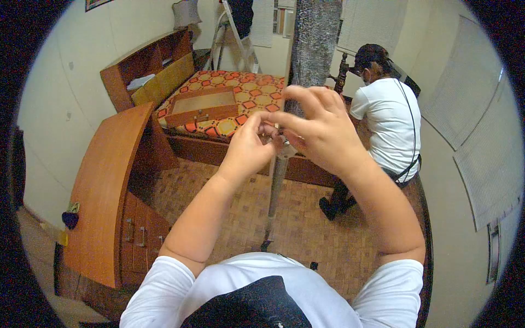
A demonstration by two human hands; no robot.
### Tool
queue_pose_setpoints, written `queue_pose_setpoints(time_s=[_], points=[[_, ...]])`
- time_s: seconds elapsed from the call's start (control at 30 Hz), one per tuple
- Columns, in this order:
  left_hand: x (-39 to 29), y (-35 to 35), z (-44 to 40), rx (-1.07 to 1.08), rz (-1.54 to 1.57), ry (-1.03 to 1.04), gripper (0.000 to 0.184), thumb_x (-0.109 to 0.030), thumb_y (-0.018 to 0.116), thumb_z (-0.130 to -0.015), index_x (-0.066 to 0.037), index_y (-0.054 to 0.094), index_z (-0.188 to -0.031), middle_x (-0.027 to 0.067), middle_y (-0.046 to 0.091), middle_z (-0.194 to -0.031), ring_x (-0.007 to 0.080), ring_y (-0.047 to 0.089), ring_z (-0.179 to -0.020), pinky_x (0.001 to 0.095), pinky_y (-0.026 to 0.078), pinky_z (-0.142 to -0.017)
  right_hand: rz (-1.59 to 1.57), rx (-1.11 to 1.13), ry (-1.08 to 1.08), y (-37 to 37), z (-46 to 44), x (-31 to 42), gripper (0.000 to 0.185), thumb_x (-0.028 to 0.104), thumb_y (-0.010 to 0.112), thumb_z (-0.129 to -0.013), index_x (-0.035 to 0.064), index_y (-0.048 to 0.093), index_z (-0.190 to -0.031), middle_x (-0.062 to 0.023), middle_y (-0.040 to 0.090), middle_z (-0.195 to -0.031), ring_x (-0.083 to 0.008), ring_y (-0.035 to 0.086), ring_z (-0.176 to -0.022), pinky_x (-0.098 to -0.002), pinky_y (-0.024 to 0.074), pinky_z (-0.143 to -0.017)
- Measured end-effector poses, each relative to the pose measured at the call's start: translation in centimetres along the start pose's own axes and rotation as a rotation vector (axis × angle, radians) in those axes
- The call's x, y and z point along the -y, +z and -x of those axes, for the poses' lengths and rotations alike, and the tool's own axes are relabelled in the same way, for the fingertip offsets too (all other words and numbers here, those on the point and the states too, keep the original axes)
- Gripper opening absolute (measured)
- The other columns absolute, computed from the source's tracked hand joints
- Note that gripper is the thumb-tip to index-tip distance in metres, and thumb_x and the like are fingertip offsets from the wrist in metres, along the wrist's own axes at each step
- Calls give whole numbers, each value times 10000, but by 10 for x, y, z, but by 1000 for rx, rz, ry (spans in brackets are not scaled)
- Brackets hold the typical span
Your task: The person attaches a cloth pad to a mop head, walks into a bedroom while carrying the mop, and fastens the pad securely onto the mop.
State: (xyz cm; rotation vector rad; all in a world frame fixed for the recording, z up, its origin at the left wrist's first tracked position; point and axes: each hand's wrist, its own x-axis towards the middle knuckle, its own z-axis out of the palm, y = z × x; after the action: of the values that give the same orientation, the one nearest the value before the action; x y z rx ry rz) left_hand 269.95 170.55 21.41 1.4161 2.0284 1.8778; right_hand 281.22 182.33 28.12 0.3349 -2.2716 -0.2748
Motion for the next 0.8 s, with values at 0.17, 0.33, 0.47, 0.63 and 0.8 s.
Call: queue_pose_setpoints(time_s=[0.17, 0.33, 0.47, 0.63, 0.8], points=[[12, 3, -4, -52, -8, 53, 320, -65, 611, -696, 2, 513, -994, 117, 588, -766, 190, 575, -662, 305, 466, -648, -200, -270, 440, 25, 16, 9, 874, 241, 786, -558, 177, 349, -1311, -202, 327, -1296, -364, 350, -1188, -427, 339, -953], [11, 6, 0, -73, -61, 148, 337, -76, 599, -681, 16, 538, -999, 146, 585, -789, 241, 572, -728, 335, 466, -689, -612, -123, 610, 52, 16, -5, 1142, 317, 809, -556, 113, 61, -1395, -262, 338, -1298, -321, 395, -1190, -369, 321, -984], [21, 11, 6, -148, -131, 235, 352, -85, 583, -675, 27, 531, -1004, 171, 576, -801, 290, 560, -790, 364, 457, -724, -691, 2, 621, 45, 9, -4, 1133, 266, 806, -560, 97, 59, -1394, -242, 429, -1232, -303, 477, -1111, -346, 378, -936], [26, 8, 1, -111, -48, 125, 357, -87, 577, -675, 33, 525, -1007, 171, 569, -782, 293, 552, -765, 372, 453, -706, -630, -50, 596, 61, 7, -4, 1107, 233, 790, -571, 119, 63, -1398, -234, 432, -1231, -299, 480, -1107, -345, 379, -935], [25, 9, -3, -104, -41, 95, 371, -86, 577, -682, 30, 515, -1029, 144, 546, -732, 271, 530, -702, 369, 449, -676, -732, -14, 596, 64, 8, -11, 1112, 209, 782, -577, 143, 42, -1404, -227, 423, -1251, -282, 476, -1118, -344, 377, -940]])
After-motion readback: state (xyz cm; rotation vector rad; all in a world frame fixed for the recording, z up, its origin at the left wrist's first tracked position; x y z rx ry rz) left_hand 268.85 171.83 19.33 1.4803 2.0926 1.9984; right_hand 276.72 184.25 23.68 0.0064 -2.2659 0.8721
